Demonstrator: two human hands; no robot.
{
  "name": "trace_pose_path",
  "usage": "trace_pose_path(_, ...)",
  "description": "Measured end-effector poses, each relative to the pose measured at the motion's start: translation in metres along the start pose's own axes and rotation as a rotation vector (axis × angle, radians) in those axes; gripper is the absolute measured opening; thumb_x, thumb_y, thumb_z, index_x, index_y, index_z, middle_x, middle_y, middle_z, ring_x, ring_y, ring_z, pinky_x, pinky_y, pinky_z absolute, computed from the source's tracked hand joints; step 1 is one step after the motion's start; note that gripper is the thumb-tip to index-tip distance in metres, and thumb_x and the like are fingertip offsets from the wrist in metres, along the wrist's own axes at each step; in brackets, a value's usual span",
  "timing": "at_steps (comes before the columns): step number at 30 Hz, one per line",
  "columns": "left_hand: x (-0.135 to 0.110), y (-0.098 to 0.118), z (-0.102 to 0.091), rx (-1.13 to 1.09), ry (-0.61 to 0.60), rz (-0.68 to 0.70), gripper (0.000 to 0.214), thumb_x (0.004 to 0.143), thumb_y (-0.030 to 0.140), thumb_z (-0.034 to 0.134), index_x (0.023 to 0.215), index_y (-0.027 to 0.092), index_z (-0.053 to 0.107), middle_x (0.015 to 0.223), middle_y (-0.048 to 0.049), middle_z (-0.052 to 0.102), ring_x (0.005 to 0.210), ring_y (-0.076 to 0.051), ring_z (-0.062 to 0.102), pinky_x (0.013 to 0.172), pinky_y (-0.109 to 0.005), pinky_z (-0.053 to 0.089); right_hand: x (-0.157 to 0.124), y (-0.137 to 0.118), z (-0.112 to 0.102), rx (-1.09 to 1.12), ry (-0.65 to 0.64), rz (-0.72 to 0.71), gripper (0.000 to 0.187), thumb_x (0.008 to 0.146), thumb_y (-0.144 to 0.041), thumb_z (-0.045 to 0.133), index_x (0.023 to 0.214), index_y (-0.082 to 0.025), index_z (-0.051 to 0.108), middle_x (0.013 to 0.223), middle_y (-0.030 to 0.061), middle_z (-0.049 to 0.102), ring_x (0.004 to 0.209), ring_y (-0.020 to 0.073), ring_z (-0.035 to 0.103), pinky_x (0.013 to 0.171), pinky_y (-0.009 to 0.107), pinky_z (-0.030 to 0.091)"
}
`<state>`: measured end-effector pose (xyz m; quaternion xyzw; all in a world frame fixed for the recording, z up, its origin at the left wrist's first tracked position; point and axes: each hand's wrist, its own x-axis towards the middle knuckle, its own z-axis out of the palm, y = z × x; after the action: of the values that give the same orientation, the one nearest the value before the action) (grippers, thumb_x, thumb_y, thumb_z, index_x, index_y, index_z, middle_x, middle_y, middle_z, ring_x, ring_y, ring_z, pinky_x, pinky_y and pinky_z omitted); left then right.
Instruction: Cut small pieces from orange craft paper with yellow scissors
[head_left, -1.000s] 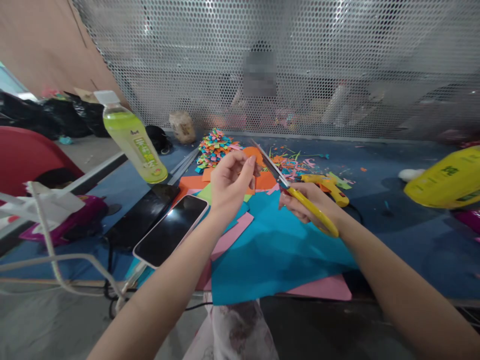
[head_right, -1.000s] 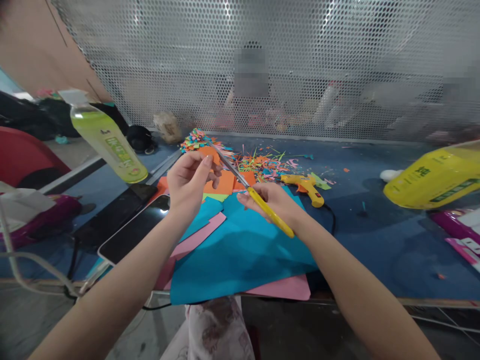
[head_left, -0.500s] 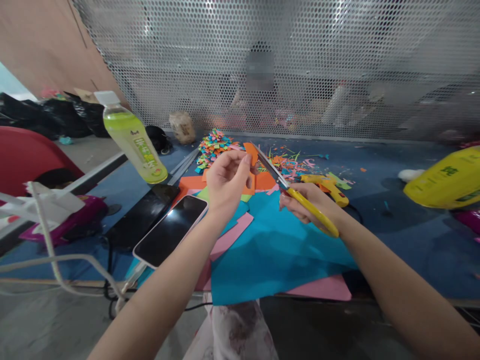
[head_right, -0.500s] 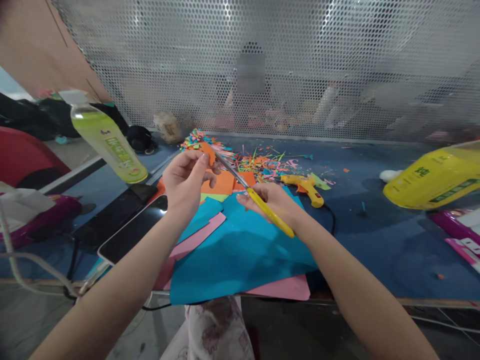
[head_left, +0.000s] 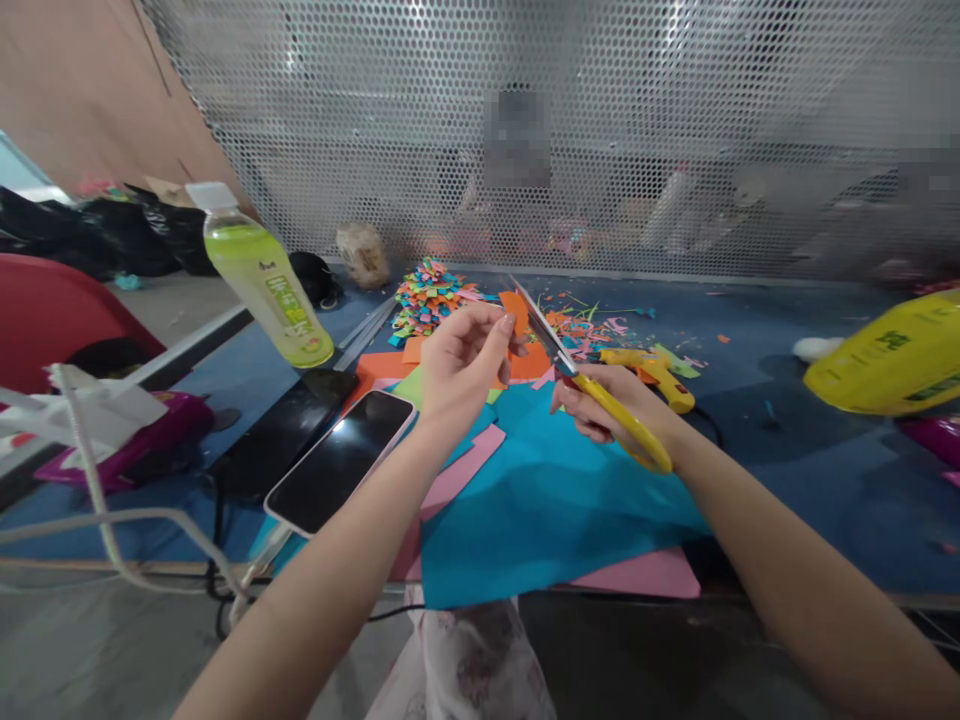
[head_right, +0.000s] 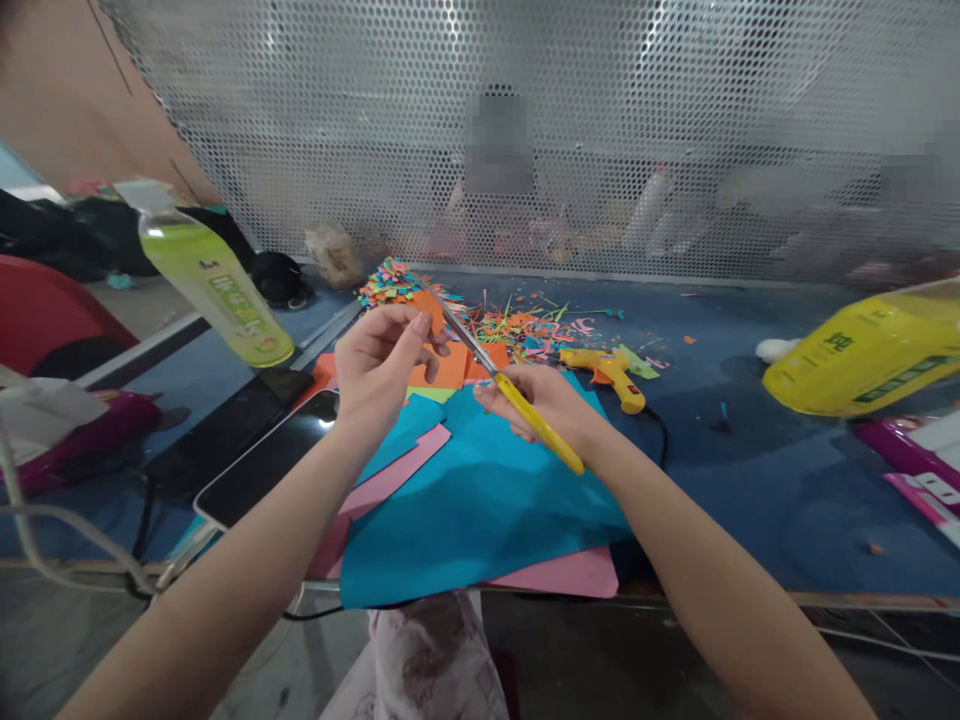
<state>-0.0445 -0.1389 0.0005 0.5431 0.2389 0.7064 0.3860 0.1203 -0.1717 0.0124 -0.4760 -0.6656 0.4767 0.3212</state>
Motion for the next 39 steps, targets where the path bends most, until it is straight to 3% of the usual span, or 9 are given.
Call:
trace_pose_path(16, 0.004, 0.001, -0.005, 0.052, 0.047, 0.009, 0.022, 0.071, 0.035, 0.071, 0.073, 0.015, 0.062, 0.056, 0.0007, 0.059, 0.045, -0.007, 0.054, 0.035, -0.018, 0.042, 0.004, 0.009, -0.007, -0.057, -0.047, 0.011, 0.034, 0.074, -0.05, 0.061, 0.066, -0.019, 0.049, 0.045, -0.0082, 0.035, 0.036, 0.0059, 0.035, 0.035, 0.021, 0.027)
trace_pose_path(28, 0.007, 0.0, -0.01, 0.074, 0.045, 0.094, 0.014, 0.072, 0.029, 0.071, 0.073, 0.016, 0.067, 0.057, 0.0011, 0.059, 0.046, -0.006, 0.051, 0.036, -0.017, 0.041, 0.004, 0.01, -0.011, -0.057, -0.069, 0.043, 0.034, 0.077, -0.051, 0.059, 0.067, -0.019, 0.051, 0.044, -0.0089, 0.033, 0.034, 0.0046, 0.034, 0.033, 0.019, 0.026)
trace_pose_path(39, 0.007, 0.001, -0.009, 0.095, 0.055, 0.075, 0.015, 0.072, 0.03, 0.071, 0.071, 0.016, 0.066, 0.057, 0.0018, 0.06, 0.038, -0.004, 0.047, 0.033, -0.018, 0.039, 0.004, 0.011, -0.011, -0.11, -0.055, -0.014, 0.033, 0.077, -0.05, 0.059, 0.065, -0.02, 0.05, 0.045, -0.0072, 0.037, 0.035, 0.0055, 0.036, 0.034, 0.021, 0.029)
